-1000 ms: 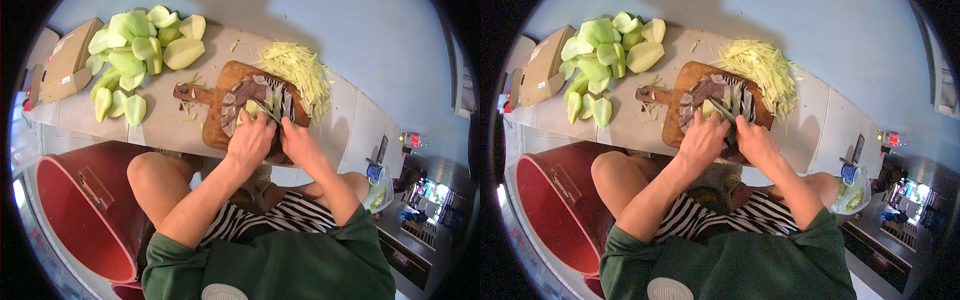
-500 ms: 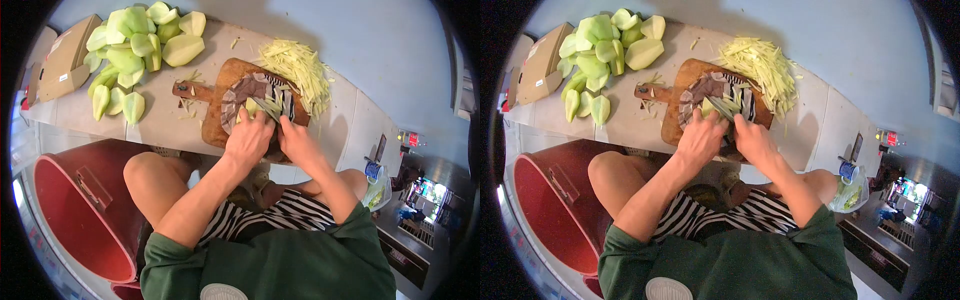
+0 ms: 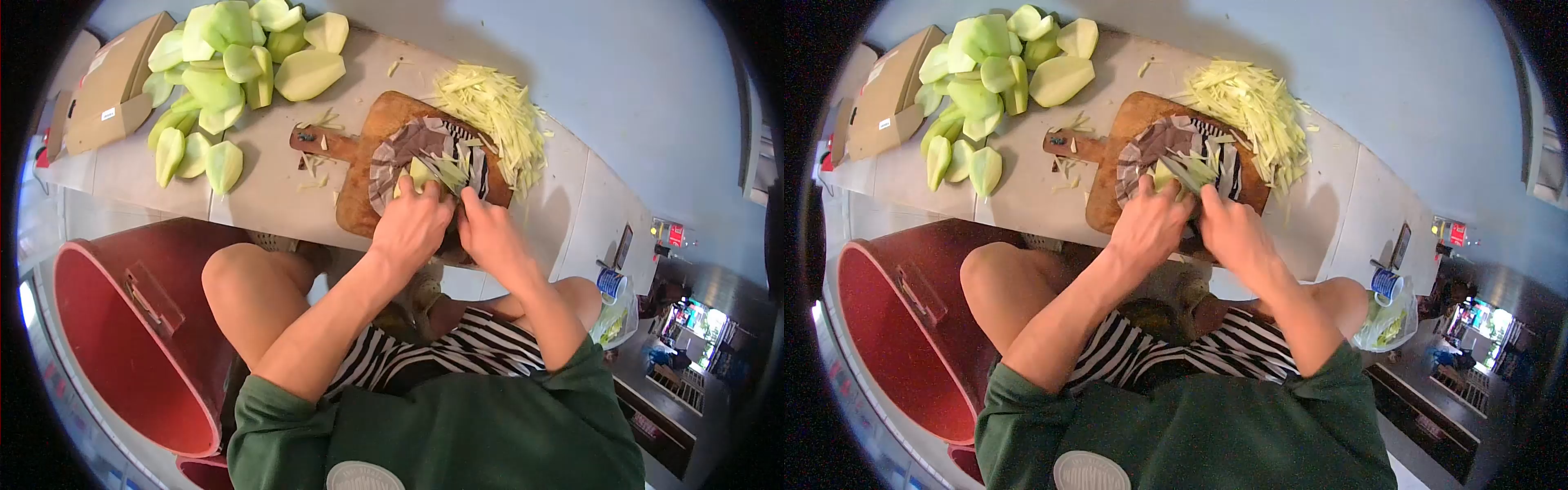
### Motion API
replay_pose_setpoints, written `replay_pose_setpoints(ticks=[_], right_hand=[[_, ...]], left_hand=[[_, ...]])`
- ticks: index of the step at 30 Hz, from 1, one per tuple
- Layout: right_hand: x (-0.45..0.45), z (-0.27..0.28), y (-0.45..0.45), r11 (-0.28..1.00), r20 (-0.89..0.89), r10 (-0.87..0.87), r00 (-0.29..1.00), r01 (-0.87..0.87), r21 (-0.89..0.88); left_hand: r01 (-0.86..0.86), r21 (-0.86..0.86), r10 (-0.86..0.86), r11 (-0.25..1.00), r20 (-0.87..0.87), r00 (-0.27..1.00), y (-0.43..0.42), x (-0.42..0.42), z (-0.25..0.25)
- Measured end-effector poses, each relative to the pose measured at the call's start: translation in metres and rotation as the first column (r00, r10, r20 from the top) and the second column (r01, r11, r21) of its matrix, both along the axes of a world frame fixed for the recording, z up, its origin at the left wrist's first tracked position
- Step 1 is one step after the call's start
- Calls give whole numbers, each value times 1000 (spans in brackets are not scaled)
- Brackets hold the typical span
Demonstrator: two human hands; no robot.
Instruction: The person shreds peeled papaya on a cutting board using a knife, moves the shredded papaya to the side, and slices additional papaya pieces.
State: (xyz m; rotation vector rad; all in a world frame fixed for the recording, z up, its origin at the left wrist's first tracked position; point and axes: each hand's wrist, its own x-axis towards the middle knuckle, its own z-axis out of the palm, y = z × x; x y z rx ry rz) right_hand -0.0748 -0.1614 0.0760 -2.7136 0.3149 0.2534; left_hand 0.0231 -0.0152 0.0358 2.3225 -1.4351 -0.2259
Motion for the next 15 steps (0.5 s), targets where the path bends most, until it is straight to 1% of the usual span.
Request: replay_pose_setpoints(ticks=[1,2,3,4,5,7,8,9,11,12,13,15], right_hand=[[2,-3,-1,1000,10,-6,1000,6,-9],[6,-1,-3,1000,23,5,1000,-4,-15],[17,12,3,999,-16,10,1000,-10,-45],[12,24,12,997,-81,-21,997,15,-72],[8,29,15,997,-87,-37,996,31,-74],[15,32,14,1000,20,15,1000,-15,19],[10,14,7,999,-23,-24,999,25,38],[6,14,8,999,-22,-27,999,28,39],[7,15,7,999,-127,-41,991,38,-23],[10,26,14,998,-126,-56,990,51,-41],[4,33,18,997,-142,-77,987,72,-40],[12,35,16,995,-28,-69,997,71,74]], left_hand=[[1,-1,-1,1000,3,1000,0,-2,2],[-25,-13,24,1000,-44,999,-1,-1,4],[-53,-17,51,998,-93,994,-1,-1,4],[-33,23,34,999,-54,998,-1,-2,1],[-16,21,17,1000,-61,998,-2,-5,1],[-19,12,20,1000,-70,997,-3,-2,-2],[-13,19,15,1000,-89,996,2,-6,-2],[-4,20,6,1000,-97,995,3,-7,-1],[-8,11,9,1000,-93,996,1,1,0],[-22,48,28,999,-128,991,2,1,5],[0,51,7,999,-144,990,3,-6,4],[-60,-58,58,997,-25,998,1,-3,-3]])
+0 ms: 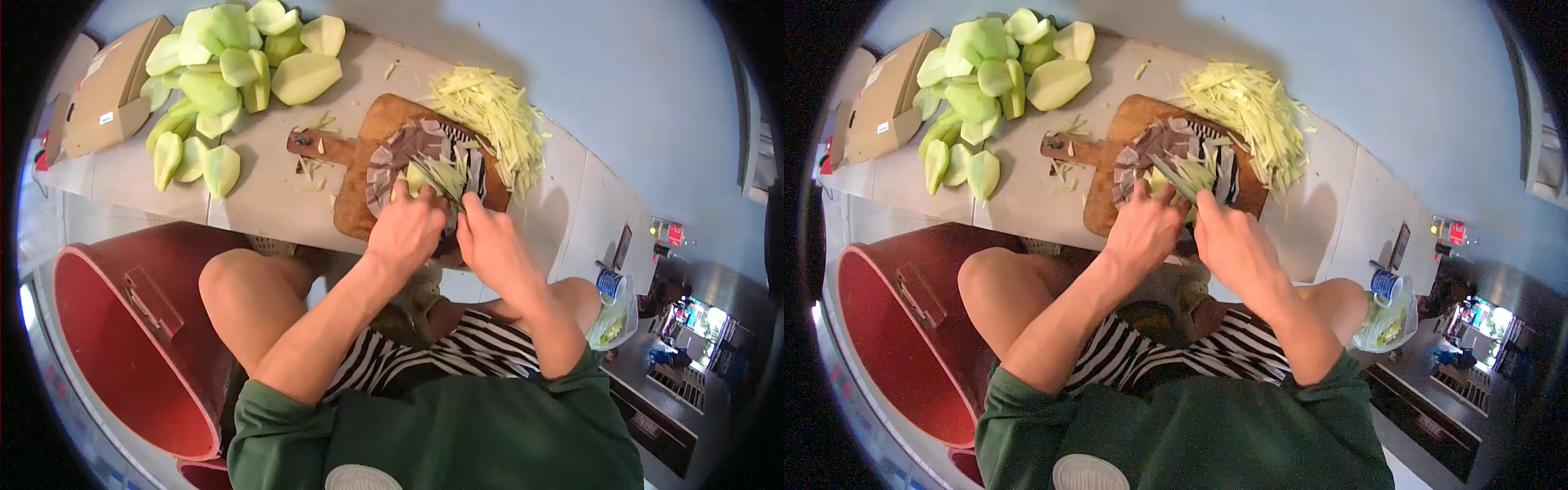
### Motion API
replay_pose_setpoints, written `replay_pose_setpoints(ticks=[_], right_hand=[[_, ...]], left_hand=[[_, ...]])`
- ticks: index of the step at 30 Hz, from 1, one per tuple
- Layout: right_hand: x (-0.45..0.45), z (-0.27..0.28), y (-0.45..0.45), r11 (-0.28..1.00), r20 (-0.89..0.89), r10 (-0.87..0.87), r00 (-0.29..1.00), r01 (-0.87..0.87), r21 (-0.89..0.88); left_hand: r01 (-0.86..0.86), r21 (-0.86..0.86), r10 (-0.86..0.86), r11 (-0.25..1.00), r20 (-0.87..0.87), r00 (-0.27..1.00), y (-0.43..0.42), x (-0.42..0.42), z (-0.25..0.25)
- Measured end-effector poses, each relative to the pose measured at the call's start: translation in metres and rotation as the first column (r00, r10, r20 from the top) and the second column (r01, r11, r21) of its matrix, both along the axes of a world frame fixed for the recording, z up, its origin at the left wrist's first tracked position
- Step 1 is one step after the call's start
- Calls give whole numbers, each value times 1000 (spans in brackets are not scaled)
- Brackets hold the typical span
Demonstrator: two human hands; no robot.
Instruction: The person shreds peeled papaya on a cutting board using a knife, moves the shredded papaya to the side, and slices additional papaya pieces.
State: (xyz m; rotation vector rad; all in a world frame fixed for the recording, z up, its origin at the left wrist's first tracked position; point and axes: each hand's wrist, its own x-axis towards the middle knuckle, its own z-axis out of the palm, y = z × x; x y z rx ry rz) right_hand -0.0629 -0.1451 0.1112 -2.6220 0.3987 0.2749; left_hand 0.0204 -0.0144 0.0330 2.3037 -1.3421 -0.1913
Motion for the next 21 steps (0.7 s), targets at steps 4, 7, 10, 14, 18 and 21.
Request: replay_pose_setpoints(ticks=[4,7,10,14,18,21], right_hand=[[4,-13,-8,999,-130,-30,991,27,-27],[2,-9,-4,997,-84,24,996,-30,-71],[-12,-25,-9,997,-78,-6,997,0,-74],[-8,-18,-8,997,-47,13,999,-16,-72],[-17,-22,-6,993,-59,25,998,-31,-110],[-11,-7,4,995,-50,33,998,-38,-92]], left_hand=[[49,69,-40,996,-128,991,1,4,4],[70,87,-62,994,-93,994,-1,6,-1],[82,91,-71,992,-115,991,5,-2,3],[34,-7,-35,999,-19,999,0,2,-11],[69,28,-65,997,-100,993,1,9,5],[71,97,-57,993,-138,989,5,0,4]])
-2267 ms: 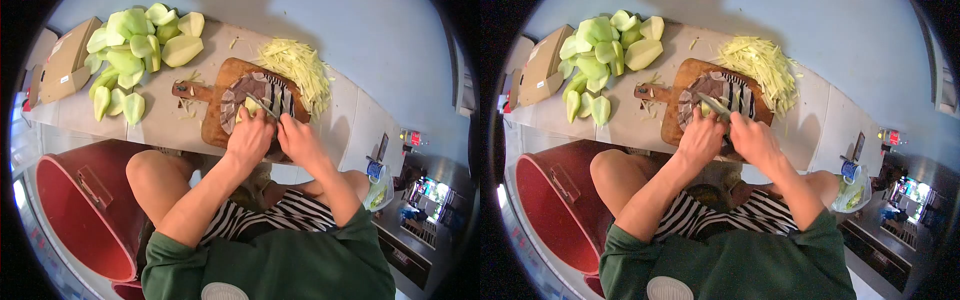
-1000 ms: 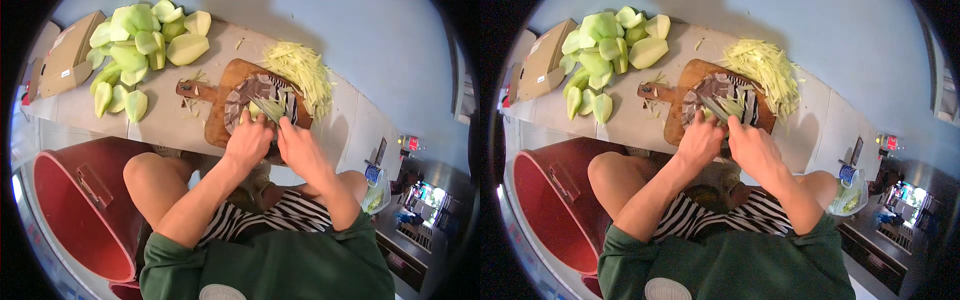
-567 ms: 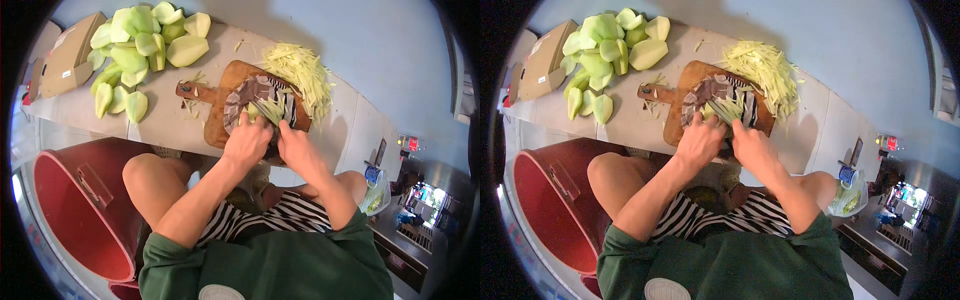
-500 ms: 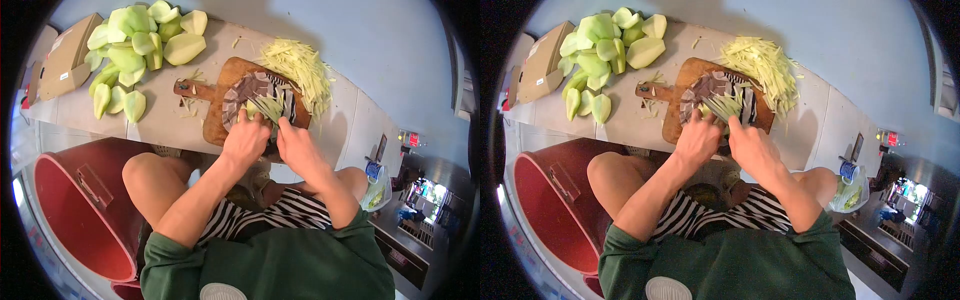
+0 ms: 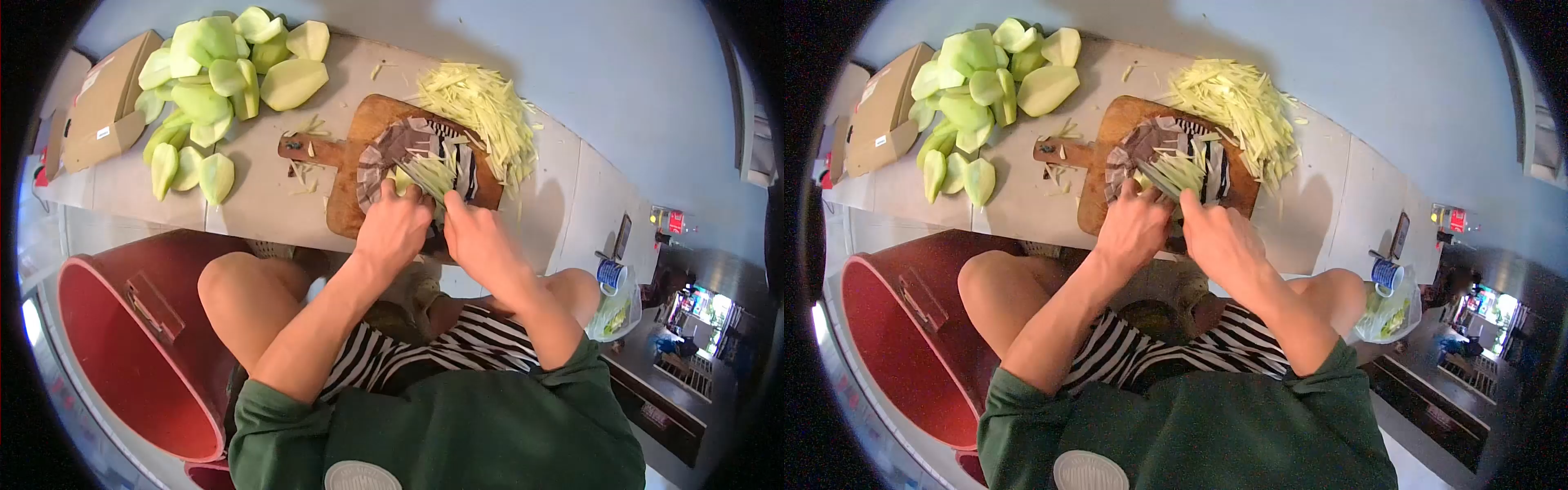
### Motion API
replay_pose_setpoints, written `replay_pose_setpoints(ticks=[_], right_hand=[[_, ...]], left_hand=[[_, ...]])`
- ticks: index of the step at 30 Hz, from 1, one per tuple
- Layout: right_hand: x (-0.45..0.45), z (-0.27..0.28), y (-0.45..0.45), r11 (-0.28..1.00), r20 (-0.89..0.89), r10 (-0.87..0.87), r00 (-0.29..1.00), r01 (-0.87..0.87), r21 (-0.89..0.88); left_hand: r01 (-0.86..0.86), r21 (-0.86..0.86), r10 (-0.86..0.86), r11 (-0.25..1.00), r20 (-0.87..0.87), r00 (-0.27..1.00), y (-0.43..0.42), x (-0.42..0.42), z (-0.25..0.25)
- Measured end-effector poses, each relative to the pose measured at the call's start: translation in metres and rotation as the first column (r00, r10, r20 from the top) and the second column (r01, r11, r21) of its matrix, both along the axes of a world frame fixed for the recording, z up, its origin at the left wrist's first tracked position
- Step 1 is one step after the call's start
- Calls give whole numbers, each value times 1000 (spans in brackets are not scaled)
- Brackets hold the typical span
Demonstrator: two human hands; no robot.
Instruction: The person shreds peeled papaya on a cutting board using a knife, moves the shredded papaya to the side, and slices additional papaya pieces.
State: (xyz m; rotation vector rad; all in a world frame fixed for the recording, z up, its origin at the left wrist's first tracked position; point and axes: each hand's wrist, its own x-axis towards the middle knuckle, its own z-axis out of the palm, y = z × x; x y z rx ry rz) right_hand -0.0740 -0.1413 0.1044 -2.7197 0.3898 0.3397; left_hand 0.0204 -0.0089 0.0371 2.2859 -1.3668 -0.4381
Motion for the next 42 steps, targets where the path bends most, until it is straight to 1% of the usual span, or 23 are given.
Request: replay_pose_setpoints(ticks=[1,2,4,5,6,8,10,12,14,16,17,19,20,22,23,25,28,32,33,35,37,39,42], right_hand=[[8,4,-1,999,69,18,997,-20,25],[4,-8,-5,999,62,21,998,-23,28],[-7,-29,-13,1000,53,2,999,-2,-4],[-2,-27,-16,1000,71,17,997,-16,-17],[6,-16,-11,998,30,25,999,-23,-59],[-4,1,4,996,-51,-29,998,25,-89],[4,5,3,997,7,-26,1000,26,67],[-9,-13,3,999,-2,-37,999,37,37],[2,-20,-9,1000,42,-1,999,2,-15],[5,11,8,997,-102,-38,994,32,-65],[8,2,1,997,-92,-27,995,20,-72],[-4,-14,-1,999,50,-15,999,12,52],[-9,-15,-1,999,52,-17,999,14,52],[-3,-8,-2,999,-111,-36,993,32,-41],[-7,-2,3,998,-117,-48,992,44,-36],[1,17,9,1000,13,11,1000,-11,-9],[-10,-19,-2,1000,-44,-24,999,24,7],[-10,1,10,1000,-21,-12,1000,11,-23],[-2,10,10,1000,-2,-18,1000,18,1],[-11,3,14,998,-21,-46,999,47,45],[-9,-16,1,999,-20,-38,999,38,6],[1,-4,4,1000,-16,-16,1000,17,14],[4,-2,4,1000,-19,-20,1000,21,16]], left_hand=[[-26,-53,29,998,67,997,-2,4,-4],[-44,-99,55,994,117,992,0,1,-8],[-4,-63,6,998,39,999,5,-3,-9],[10,-45,-10,999,-6,1000,1,5,-9],[-30,-71,31,997,10,999,0,4,-3],[-12,-62,14,998,24,1000,4,-5,-7],[-47,-71,52,996,66,996,-2,5,-9],[-10,-30,9,999,-9,1000,1,5,-6],[-23,-22,24,999,23,999,-1,12,-5],[31,8,-31,999,3,1000,1,-1,-11],[16,-25,-15,1000,20,1000,-2,3,-18],[14,-38,-14,999,5,1000,5,-4,-18],[-9,-56,9,998,-3,1000,6,-3,-15],[-33,-58,32,998,-20,999,2,3,-5],[-21,-52,20,998,-25,999,5,-1,-8],[32,-20,-33,999,-13,999,3,1,-14],[-11,-27,10,1000,-37,999,4,2,-9],[24,-69,-25,997,-20,999,4,-6,-26],[2,-111,4,994,51,999,1,-2,-27],[-2,-131,13,991,85,996,9,-12,-28],[-41,-112,42,993,3,999,7,0,-11],[-14,-95,12,995,-27,1000,7,-3,-15],[-39,-201,61,979,105,993,3,2,-28]])
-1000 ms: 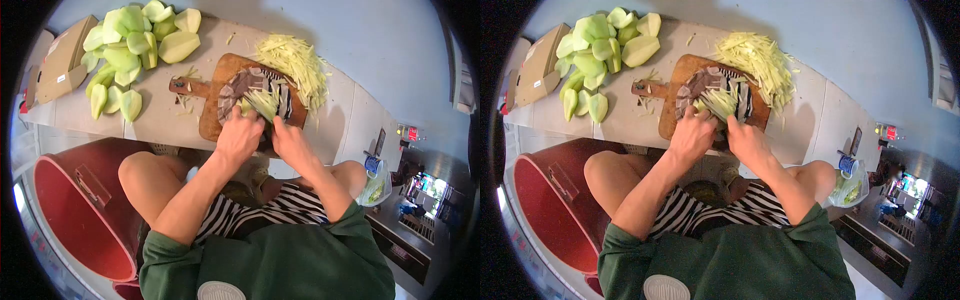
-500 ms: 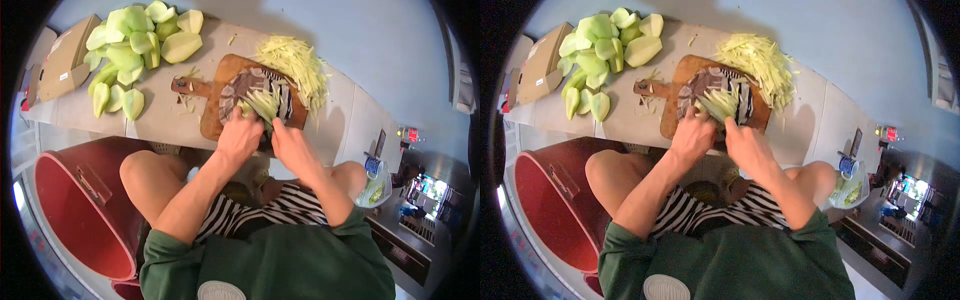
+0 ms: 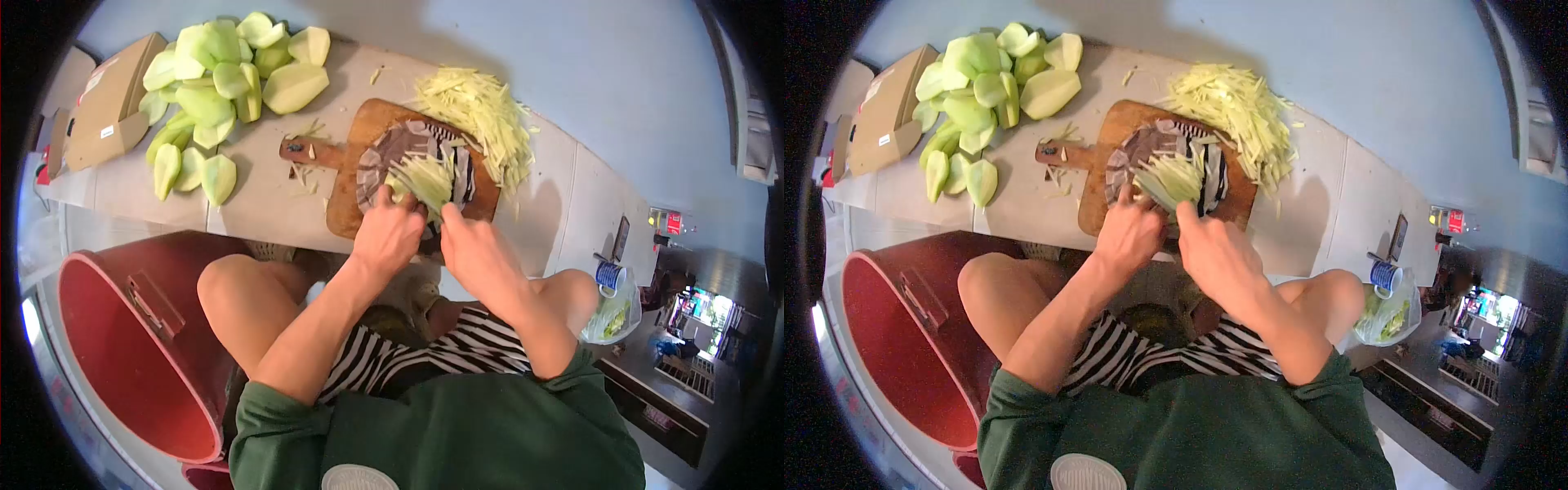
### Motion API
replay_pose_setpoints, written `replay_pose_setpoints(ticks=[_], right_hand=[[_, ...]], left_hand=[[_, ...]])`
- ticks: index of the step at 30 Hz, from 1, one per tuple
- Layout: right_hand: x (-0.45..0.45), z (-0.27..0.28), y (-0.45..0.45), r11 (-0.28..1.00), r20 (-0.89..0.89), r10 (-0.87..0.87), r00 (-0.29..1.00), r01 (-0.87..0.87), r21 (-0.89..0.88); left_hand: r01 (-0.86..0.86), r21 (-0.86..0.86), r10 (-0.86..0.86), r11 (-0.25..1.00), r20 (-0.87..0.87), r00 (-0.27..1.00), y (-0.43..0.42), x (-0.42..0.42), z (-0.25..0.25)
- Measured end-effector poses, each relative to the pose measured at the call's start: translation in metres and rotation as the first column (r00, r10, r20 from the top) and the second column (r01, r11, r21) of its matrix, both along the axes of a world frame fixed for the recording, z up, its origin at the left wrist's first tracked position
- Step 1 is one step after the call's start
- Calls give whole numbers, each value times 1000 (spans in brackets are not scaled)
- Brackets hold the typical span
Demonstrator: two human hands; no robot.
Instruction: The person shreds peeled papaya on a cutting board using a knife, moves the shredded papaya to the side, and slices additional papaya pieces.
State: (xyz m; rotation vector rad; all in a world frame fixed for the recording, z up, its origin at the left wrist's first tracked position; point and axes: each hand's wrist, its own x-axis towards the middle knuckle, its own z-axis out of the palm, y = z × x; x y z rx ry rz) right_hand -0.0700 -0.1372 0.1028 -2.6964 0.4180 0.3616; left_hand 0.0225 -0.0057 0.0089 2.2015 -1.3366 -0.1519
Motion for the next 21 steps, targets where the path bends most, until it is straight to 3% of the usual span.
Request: replay_pose_setpoints(ticks=[2,6,8,10,13,15,18,21], right_hand=[[-11,-17,2,999,-35,-11,999,9,-53],[-7,0,6,1000,-32,-24,999,24,10],[0,3,2,1000,-17,-19,1000,19,19],[-13,-3,10,998,-44,-49,998,51,49],[-6,-8,6,998,-47,-27,999,25,-51],[-4,12,11,999,-11,5,1000,-5,-36],[-4,-15,6,1000,-72,-21,997,20,-10],[-8,-23,4,999,-38,-11,999,10,-45]], left_hand=[[66,153,-42,986,-152,987,3,-2,14],[61,127,-49,990,-100,994,4,-10,10],[35,36,-32,999,-78,996,1,-8,-7],[53,95,-41,994,-133,990,8,-8,5],[94,139,-74,986,-146,986,5,-7,-2],[-6,-29,6,1000,-1,1000,4,-7,-1],[43,98,-31,994,-119,992,8,-5,8],[54,82,-44,995,-120,992,8,-4,12]])
